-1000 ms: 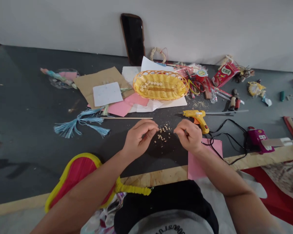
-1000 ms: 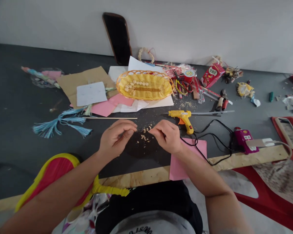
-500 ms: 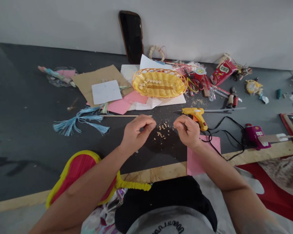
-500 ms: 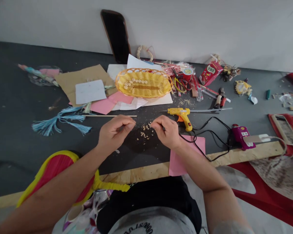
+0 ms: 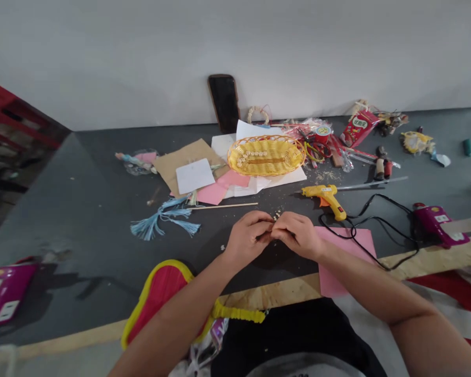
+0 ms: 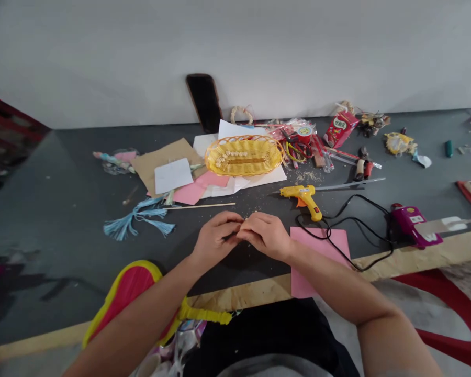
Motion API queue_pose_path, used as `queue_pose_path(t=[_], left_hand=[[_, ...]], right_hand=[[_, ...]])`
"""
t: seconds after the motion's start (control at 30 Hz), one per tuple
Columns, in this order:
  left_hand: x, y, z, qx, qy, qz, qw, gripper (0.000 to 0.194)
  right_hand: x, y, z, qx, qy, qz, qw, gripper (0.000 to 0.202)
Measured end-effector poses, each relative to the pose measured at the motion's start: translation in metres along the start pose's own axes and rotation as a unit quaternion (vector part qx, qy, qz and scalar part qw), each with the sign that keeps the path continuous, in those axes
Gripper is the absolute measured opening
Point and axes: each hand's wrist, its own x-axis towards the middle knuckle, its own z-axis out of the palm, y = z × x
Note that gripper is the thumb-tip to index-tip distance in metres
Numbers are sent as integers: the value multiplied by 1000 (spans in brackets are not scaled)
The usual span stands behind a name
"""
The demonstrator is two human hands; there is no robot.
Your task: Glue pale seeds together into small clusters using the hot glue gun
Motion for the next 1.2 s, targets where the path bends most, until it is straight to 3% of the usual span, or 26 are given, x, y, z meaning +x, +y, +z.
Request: queue_pose_path(t=[0.13,0.23,0.33,0.4,0.6,0.8,0.97,1.2], left_hand=[[0,2,-1,-50,18,10,999,11],[0,4,-3,-46,30,20,998,12],[-1,6,-4,12,58,60,996,10],[-2,6,-5,44,72,86,993,10],[-3,8,-3,55,63,94,992,8],[-1,9,-6,33,60,95,993,11],[0,4,-5,52,61,93,992,9],[1,-9,-6,96,115,-23,988,9]], right_hand=[[-4,3,4,0,16,-40,999,10],[-7,4,4,12,19,22,999,17],[-7,3,0,10,-41,98,994,31],[-7,2,-2,8,-87,112,990,41],[-7,0,-1,-36,-104,106,988,51],[-7,3,-4,46,-117,49,991,47],[-5,4,-6,62,-69,113,989,37],[0,6,-14,66,37,158,985,14]])
